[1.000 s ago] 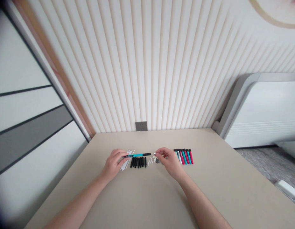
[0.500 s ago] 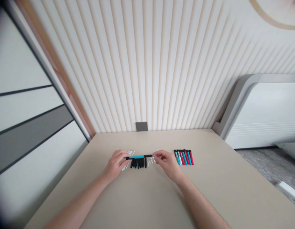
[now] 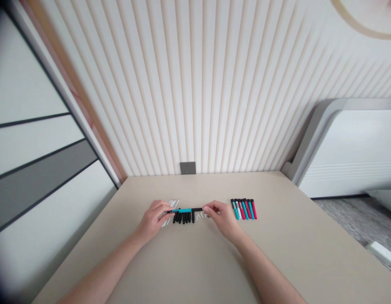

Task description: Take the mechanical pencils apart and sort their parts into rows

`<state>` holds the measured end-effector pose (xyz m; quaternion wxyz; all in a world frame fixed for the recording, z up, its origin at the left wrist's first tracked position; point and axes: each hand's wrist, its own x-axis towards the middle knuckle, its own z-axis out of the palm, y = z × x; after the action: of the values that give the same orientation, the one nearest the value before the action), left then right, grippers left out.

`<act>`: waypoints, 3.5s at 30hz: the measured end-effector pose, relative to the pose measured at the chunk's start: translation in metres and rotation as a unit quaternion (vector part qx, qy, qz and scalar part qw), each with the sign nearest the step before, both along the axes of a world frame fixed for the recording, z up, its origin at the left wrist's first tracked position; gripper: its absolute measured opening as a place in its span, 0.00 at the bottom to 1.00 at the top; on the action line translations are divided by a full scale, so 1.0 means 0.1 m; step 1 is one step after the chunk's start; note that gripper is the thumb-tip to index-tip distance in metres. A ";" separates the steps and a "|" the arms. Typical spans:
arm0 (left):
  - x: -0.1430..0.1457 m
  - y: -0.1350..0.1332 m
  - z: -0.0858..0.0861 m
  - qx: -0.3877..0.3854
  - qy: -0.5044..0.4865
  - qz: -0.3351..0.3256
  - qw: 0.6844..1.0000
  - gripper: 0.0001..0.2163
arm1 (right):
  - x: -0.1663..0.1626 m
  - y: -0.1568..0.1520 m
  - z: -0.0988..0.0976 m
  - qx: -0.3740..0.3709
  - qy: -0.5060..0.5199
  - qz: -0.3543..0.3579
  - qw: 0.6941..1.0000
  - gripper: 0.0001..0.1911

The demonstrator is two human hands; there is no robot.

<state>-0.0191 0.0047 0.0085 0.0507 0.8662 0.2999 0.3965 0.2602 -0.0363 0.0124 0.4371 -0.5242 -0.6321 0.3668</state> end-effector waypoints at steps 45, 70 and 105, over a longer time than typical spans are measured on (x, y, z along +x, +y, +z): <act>-0.01 0.01 -0.01 0.004 -0.009 0.007 1.000 0.03 | -0.06 -0.04 0.01 0.074 -0.083 -0.036 0.993 0.22; -0.02 0.00 0.01 -0.010 0.010 0.013 1.000 0.04 | -0.08 -0.10 0.07 0.098 -0.119 0.017 0.988 0.21; 0.52 -0.16 0.23 -0.403 -0.365 -0.026 0.839 0.31 | -0.55 -0.29 -0.09 0.046 -0.098 0.070 0.992 0.19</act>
<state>0.0331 -0.0111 0.0315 0.5112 0.5690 0.3705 0.5269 0.2050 -0.0650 0.0033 0.3695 -0.4919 -0.7232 0.3139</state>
